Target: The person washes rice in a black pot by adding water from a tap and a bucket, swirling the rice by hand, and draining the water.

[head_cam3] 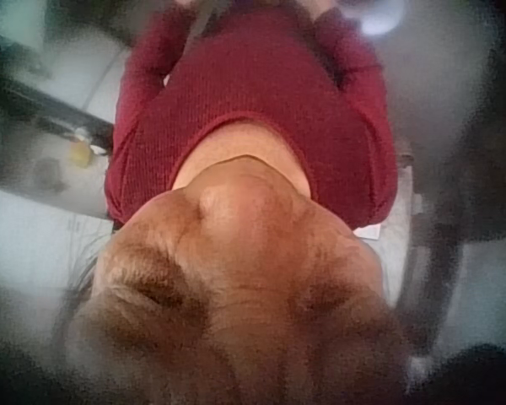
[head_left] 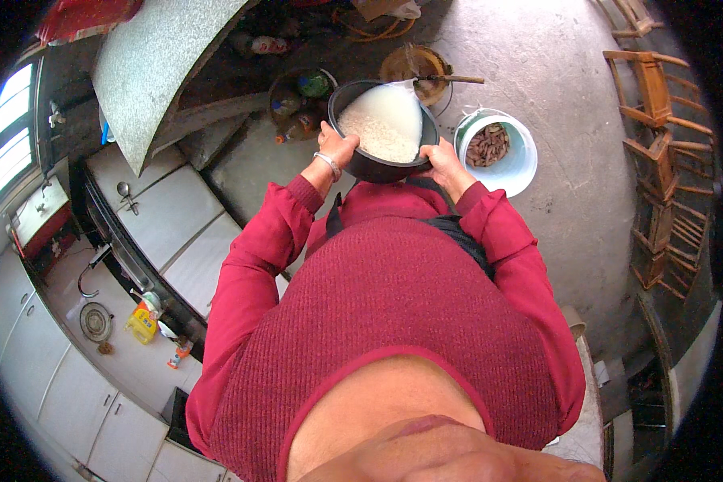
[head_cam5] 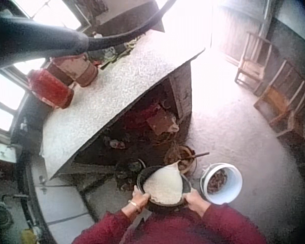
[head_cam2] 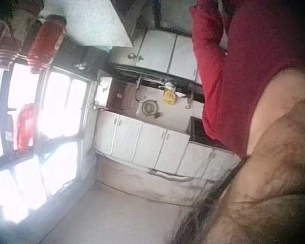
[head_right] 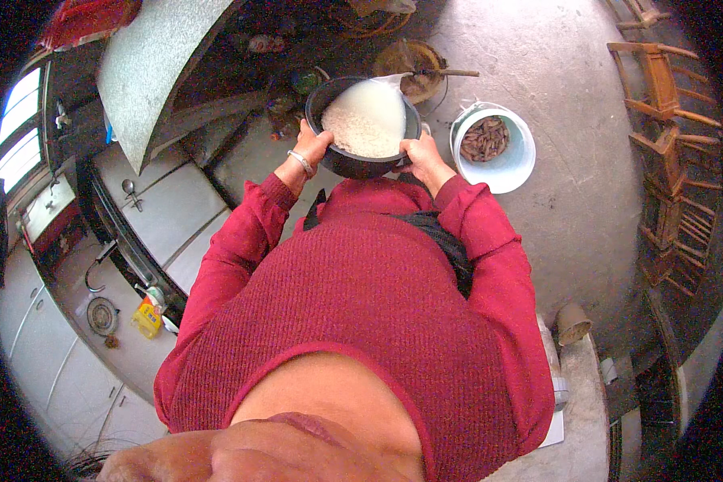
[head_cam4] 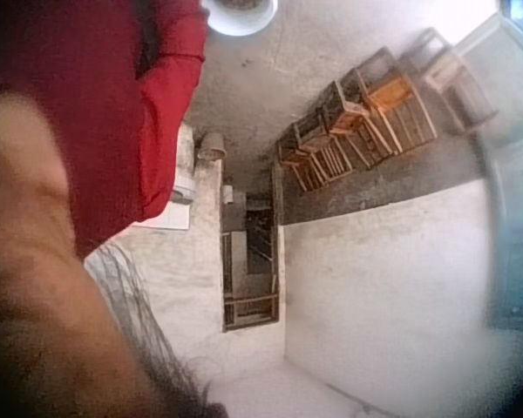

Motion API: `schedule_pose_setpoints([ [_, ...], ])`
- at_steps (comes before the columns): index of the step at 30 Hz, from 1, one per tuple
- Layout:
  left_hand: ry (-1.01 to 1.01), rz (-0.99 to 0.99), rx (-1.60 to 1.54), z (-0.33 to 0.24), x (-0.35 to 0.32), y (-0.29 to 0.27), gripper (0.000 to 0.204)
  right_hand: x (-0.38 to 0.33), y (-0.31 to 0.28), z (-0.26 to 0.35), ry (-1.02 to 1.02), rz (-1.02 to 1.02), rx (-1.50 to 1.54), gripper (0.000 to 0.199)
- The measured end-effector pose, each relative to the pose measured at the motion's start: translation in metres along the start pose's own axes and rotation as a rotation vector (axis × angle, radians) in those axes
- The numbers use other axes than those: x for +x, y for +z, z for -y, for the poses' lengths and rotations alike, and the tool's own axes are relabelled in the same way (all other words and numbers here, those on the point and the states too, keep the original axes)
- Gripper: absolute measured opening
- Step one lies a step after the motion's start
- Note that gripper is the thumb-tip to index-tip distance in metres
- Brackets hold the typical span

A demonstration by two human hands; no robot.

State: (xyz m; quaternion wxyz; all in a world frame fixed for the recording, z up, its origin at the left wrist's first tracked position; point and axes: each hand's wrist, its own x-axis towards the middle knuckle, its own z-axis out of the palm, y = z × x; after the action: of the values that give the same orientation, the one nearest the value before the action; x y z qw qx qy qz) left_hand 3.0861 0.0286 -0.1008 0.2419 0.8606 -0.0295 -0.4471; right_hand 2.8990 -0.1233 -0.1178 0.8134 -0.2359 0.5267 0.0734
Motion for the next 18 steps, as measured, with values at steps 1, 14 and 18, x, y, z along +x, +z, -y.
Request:
schedule_pose_setpoints([
  [1,-0.002,0.001,0.005,0.000,0.000,0.000,0.096,0.001,-0.001,-0.001,0.001,0.005,0.009,0.042],
  [14,-0.029,0.005,0.094,-0.006,-0.002,0.002,0.097,-0.011,0.002,0.006,0.026,-0.010,0.010,0.038],
  [18,-0.019,-0.003,0.093,-0.008,-0.003,0.003,0.097,-0.007,-0.002,0.002,0.043,-0.003,0.023,0.038],
])
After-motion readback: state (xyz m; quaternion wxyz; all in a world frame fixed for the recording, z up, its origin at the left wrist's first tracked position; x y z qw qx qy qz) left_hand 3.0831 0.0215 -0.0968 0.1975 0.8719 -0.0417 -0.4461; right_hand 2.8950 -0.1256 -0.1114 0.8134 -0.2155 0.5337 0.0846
